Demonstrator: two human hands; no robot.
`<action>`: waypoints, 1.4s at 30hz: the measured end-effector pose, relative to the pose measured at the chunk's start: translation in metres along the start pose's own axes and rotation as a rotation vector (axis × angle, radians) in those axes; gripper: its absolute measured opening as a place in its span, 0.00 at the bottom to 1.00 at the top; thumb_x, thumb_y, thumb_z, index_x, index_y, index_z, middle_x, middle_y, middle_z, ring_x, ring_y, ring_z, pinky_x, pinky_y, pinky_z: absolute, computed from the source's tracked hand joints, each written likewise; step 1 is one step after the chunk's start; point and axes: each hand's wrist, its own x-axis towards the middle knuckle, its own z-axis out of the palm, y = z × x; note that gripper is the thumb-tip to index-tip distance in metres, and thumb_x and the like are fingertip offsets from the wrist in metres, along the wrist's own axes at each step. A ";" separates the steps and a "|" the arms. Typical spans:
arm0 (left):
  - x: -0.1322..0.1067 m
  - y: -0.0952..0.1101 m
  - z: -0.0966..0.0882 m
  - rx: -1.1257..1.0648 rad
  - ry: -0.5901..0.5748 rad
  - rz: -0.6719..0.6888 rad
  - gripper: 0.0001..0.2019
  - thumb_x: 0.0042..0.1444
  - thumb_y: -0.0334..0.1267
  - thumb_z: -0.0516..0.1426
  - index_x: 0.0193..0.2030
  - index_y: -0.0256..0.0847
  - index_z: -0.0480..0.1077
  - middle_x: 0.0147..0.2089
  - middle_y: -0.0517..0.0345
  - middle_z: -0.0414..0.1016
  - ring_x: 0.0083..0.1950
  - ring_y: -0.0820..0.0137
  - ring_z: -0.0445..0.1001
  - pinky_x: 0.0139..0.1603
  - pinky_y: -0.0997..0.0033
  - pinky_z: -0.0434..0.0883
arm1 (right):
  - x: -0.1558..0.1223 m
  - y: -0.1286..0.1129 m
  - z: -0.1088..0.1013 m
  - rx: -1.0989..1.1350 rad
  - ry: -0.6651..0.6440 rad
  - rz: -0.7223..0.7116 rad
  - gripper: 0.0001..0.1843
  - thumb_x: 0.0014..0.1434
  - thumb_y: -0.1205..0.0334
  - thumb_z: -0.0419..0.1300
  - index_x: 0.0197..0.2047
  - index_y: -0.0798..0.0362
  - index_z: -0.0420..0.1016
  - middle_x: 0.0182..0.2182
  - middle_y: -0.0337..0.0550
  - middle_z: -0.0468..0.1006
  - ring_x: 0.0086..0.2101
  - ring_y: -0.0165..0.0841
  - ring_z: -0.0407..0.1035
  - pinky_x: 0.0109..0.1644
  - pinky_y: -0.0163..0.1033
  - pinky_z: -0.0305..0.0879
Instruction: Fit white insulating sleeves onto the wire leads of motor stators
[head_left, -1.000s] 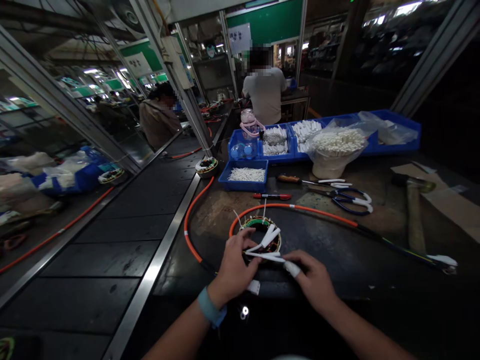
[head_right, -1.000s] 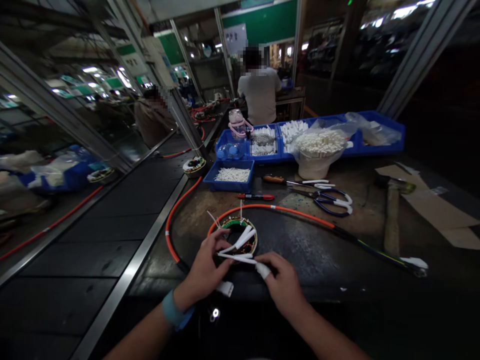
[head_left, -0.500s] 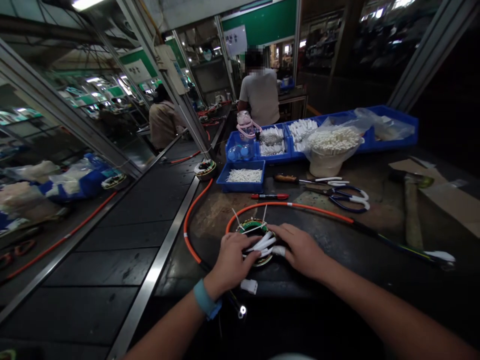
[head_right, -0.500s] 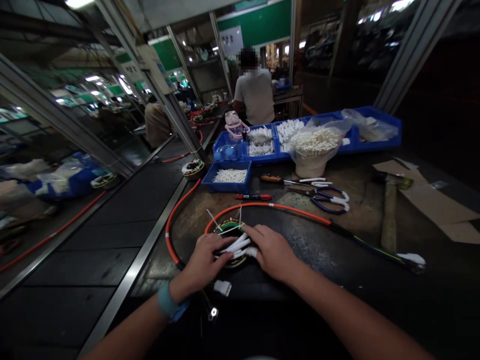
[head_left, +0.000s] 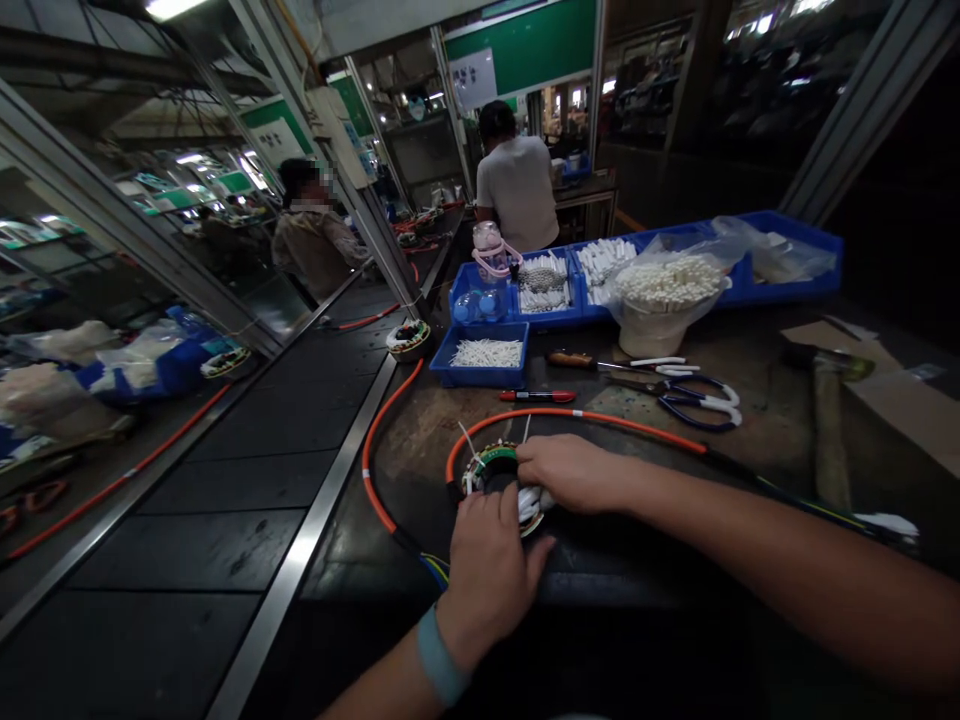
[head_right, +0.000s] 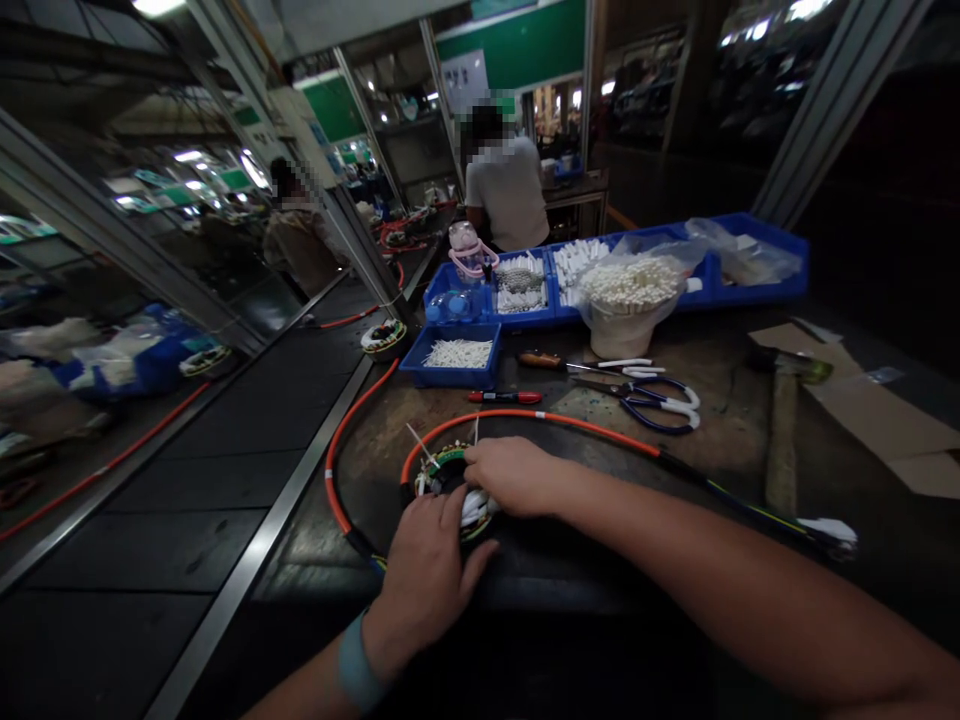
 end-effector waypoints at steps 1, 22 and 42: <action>-0.001 0.000 0.005 -0.010 0.047 0.000 0.19 0.54 0.44 0.54 0.49 0.33 0.63 0.38 0.47 0.69 0.41 0.59 0.68 0.47 0.53 0.65 | 0.002 0.002 -0.001 -0.002 -0.011 -0.024 0.03 0.51 0.69 0.59 0.32 0.54 0.72 0.32 0.42 0.71 0.36 0.35 0.65 0.34 0.35 0.58; -0.005 -0.026 0.040 0.043 0.316 0.168 0.14 0.60 0.39 0.49 0.50 0.36 0.64 0.36 0.52 0.72 0.39 0.64 0.70 0.45 0.60 0.63 | -0.104 0.182 -0.057 -0.027 1.148 0.943 0.14 0.49 0.63 0.53 0.40 0.55 0.70 0.38 0.49 0.71 0.37 0.41 0.65 0.44 0.47 0.61; -0.006 -0.012 0.018 -0.043 0.204 0.135 0.20 0.61 0.36 0.47 0.58 0.32 0.58 0.43 0.48 0.72 0.44 0.64 0.69 0.51 0.58 0.64 | -0.118 0.039 -0.021 0.149 0.984 0.388 0.11 0.54 0.68 0.53 0.42 0.49 0.67 0.38 0.43 0.76 0.39 0.36 0.72 0.45 0.41 0.68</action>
